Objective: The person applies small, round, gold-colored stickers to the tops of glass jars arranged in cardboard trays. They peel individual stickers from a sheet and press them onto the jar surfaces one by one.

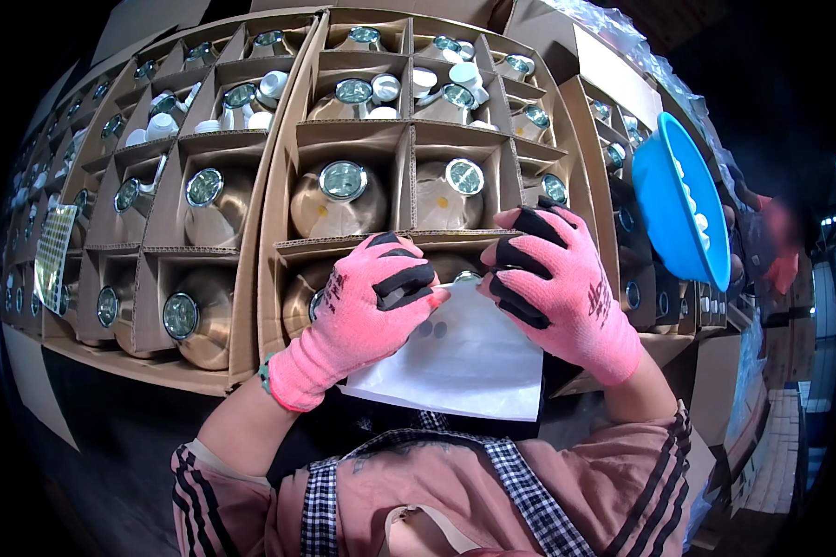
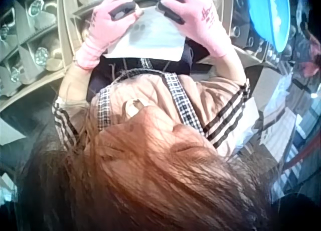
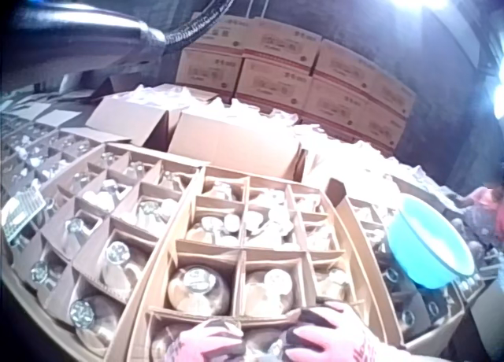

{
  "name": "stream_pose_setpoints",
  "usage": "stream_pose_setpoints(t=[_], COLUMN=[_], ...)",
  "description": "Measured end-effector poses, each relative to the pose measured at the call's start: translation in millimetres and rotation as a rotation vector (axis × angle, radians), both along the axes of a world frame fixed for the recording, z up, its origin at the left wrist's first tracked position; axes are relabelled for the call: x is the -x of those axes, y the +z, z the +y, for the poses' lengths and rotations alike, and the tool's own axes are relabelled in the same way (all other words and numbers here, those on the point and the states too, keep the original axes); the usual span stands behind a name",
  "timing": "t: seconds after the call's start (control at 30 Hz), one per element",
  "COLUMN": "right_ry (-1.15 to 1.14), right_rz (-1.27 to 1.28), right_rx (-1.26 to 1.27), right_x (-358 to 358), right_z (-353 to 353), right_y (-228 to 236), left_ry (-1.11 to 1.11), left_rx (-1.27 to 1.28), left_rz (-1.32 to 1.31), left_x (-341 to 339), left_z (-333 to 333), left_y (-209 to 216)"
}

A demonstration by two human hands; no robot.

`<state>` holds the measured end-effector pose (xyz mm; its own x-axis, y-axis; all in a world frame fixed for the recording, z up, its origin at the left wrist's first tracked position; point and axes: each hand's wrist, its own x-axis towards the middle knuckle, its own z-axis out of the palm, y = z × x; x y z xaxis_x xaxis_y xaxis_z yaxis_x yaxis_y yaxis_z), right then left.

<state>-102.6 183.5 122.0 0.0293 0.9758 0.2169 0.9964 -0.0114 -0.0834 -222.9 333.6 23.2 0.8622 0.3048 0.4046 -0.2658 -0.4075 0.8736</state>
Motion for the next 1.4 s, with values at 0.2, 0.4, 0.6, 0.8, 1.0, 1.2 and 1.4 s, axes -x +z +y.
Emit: stream_pose_setpoints(t=[0.2, 0.4, 0.6, 0.8, 1.0, 1.2, 1.4], right_ry=[-0.007, -0.233, -0.304, -0.271, -0.253, -0.37, -0.311], right_rz=[0.23, 0.24, -0.067, -0.32, -0.518, -0.393, 0.49], right_rx=[0.015, -0.024, 0.343, 0.559, 0.625, 0.187, 0.01], right_x=[-3.5, -115.3, -188.6, -195.9, -180.7, -185.1, -93.3], right_z=[6.2, 77.4, 148.6, 181.0, 187.5, 169.5, 85.8], right_y=[10.4, -1.9, -71.6, -96.6, -91.5, -83.1, 3.7], left_ry=[-0.012, -0.104, -0.132, -0.125, -0.112, -0.081, 0.033], left_rx=[0.121, 0.067, 0.104, 0.064, 0.063, 0.091, 0.092], left_rz=[0.104, 0.071, 0.069, 0.066, 0.031, 0.047, 0.069], left_x=[1.7, 1.0, -2.7, -0.3, -1.3, -2.8, -1.7], left_z=[-0.4, -1.7, 0.5, 1.5, 0.9, -0.4, 0.7], left_y=[0.0, 0.7, 0.4, 0.6, -4.2, -1.8, -3.4])
